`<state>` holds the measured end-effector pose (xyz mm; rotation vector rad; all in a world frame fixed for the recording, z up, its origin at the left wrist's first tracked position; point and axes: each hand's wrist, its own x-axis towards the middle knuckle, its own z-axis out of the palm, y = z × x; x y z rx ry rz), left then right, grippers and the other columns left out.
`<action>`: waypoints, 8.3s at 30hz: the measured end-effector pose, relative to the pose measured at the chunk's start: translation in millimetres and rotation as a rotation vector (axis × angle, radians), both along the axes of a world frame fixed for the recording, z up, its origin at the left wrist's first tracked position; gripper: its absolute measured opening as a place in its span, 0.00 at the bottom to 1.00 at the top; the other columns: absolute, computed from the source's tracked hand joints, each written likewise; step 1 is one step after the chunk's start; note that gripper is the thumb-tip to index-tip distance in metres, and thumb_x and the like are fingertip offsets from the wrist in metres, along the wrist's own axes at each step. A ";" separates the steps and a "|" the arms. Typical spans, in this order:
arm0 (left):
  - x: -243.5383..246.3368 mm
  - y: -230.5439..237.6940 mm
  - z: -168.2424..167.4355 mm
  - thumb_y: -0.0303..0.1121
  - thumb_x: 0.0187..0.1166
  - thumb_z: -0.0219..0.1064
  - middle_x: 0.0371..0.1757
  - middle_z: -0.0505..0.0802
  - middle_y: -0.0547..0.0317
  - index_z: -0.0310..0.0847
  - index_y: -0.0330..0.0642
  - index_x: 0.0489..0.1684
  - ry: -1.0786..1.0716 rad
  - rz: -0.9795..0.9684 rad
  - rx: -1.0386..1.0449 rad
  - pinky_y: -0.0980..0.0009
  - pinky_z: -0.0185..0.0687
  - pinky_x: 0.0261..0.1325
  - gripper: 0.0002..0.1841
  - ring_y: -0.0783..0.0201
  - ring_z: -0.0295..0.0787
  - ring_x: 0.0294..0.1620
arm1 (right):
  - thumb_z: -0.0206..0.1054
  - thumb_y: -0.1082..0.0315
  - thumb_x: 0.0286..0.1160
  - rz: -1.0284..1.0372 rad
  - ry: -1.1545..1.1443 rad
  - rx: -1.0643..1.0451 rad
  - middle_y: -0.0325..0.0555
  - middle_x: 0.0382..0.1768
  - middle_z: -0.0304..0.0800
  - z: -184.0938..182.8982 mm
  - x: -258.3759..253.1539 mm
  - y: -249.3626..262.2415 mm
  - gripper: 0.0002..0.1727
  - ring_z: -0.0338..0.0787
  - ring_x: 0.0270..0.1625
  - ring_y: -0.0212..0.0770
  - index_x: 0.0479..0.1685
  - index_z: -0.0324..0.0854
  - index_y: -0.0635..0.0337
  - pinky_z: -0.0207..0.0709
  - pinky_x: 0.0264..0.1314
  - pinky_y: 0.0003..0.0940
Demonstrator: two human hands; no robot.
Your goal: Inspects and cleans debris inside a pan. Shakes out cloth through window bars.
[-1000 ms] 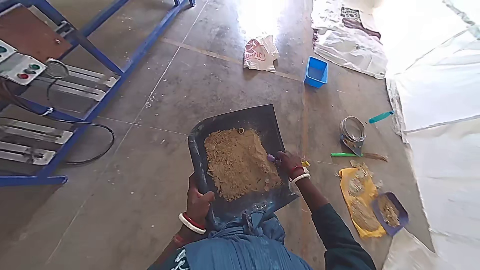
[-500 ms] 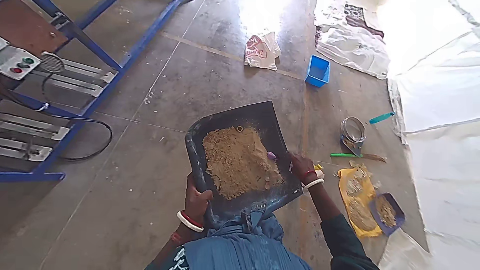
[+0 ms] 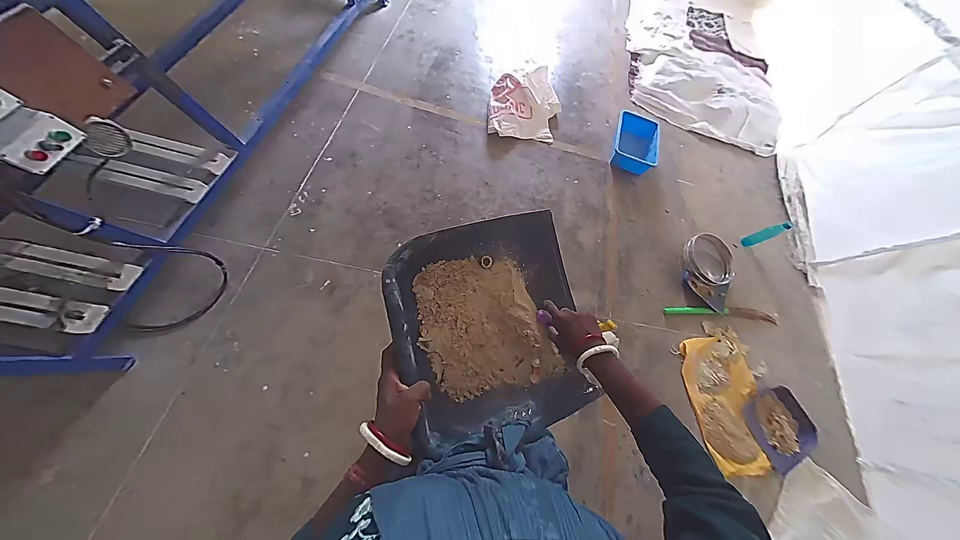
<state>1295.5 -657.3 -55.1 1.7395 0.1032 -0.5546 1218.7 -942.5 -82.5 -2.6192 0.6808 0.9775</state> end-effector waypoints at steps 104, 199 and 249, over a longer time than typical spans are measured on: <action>-13.2 -38.4 -5.6 0.16 0.34 0.62 0.59 0.83 0.50 0.52 0.32 0.84 -0.008 0.129 0.057 0.81 0.82 0.39 0.56 0.79 0.86 0.44 | 0.52 0.73 0.78 -0.395 -0.904 1.353 0.20 0.33 0.84 -43.2 -26.1 -57.4 0.11 0.83 0.35 0.17 0.49 0.78 0.55 0.79 0.44 0.18; 916.1 -488.3 -52.9 0.17 0.64 0.61 0.67 0.88 0.42 0.80 0.26 0.63 -0.387 -0.353 -0.100 0.60 0.77 0.75 0.23 0.60 0.84 0.71 | 0.46 0.74 0.82 0.052 -0.575 0.998 0.54 0.43 0.85 0.3 950.3 -396.8 0.18 0.81 0.46 0.35 0.48 0.82 0.77 0.74 0.55 0.33; 1442.0 -783.8 -57.1 0.47 0.72 0.72 0.59 0.92 0.44 0.84 0.31 0.61 -0.236 -0.267 0.071 0.52 0.80 0.66 0.28 0.55 0.90 0.60 | 0.49 0.72 0.83 0.181 -0.335 0.816 0.68 0.52 0.88 9.8 1482.2 -669.8 0.24 0.90 0.56 0.60 0.76 0.66 0.74 0.80 0.61 0.55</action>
